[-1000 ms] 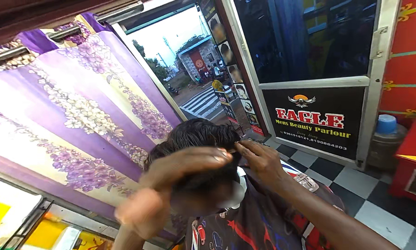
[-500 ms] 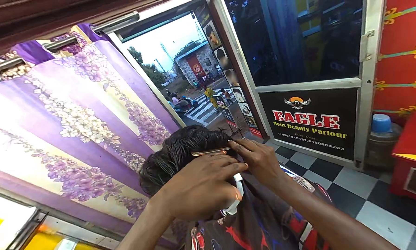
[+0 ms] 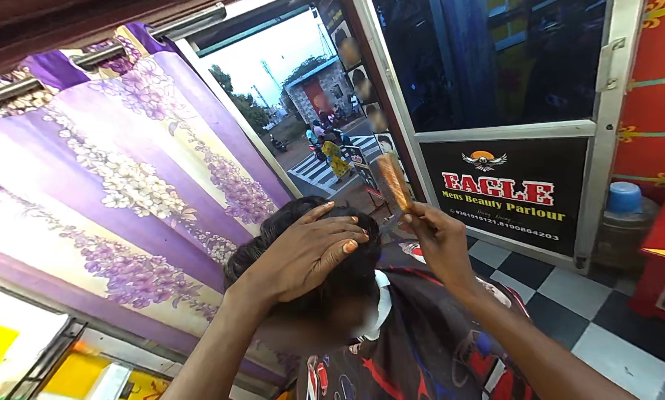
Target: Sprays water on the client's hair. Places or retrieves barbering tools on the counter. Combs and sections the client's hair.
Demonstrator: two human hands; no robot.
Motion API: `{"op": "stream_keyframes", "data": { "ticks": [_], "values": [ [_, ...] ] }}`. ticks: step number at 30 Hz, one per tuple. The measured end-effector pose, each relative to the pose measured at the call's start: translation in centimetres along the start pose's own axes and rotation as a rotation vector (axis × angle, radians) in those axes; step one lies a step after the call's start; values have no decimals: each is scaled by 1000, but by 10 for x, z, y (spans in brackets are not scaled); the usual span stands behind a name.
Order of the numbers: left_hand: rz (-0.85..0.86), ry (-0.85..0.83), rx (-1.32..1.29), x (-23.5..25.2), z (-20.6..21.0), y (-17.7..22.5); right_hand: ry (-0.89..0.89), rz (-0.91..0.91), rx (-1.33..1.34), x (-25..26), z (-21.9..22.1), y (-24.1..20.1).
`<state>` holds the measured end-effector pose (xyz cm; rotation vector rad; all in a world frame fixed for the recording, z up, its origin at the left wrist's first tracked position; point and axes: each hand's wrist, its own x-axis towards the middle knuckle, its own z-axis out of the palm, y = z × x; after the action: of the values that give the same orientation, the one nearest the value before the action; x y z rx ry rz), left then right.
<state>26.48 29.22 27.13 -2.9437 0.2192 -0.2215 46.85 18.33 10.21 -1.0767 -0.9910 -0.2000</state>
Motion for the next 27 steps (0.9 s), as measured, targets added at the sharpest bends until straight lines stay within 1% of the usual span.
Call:
{"op": "stream_keyframes", "data": {
  "ticks": [2, 4, 7, 10, 14, 19, 27],
  "values": [
    [-36, 9, 15, -4, -1, -6, 12, -113, 34, -9, 3, -4],
    [-70, 4, 30, -6, -1, -10, -22, -212, 26, -14, 7, -7],
    [-77, 3, 68, -8, 1, -17, -74, -286, -34, -16, 12, -8],
    [-113, -12, 45, -9, 1, -19, -120, -350, -64, -12, 15, -10],
    [-119, -19, 19, -11, 0, -19, -187, -412, -114, -3, 17, -13],
    [-131, -11, 11, -12, 1, -17, -200, -480, -161, 4, 23, -14],
    [-129, -7, 3, -11, 2, -17, -229, -509, -188, 9, 23, -14]
  ]
}}
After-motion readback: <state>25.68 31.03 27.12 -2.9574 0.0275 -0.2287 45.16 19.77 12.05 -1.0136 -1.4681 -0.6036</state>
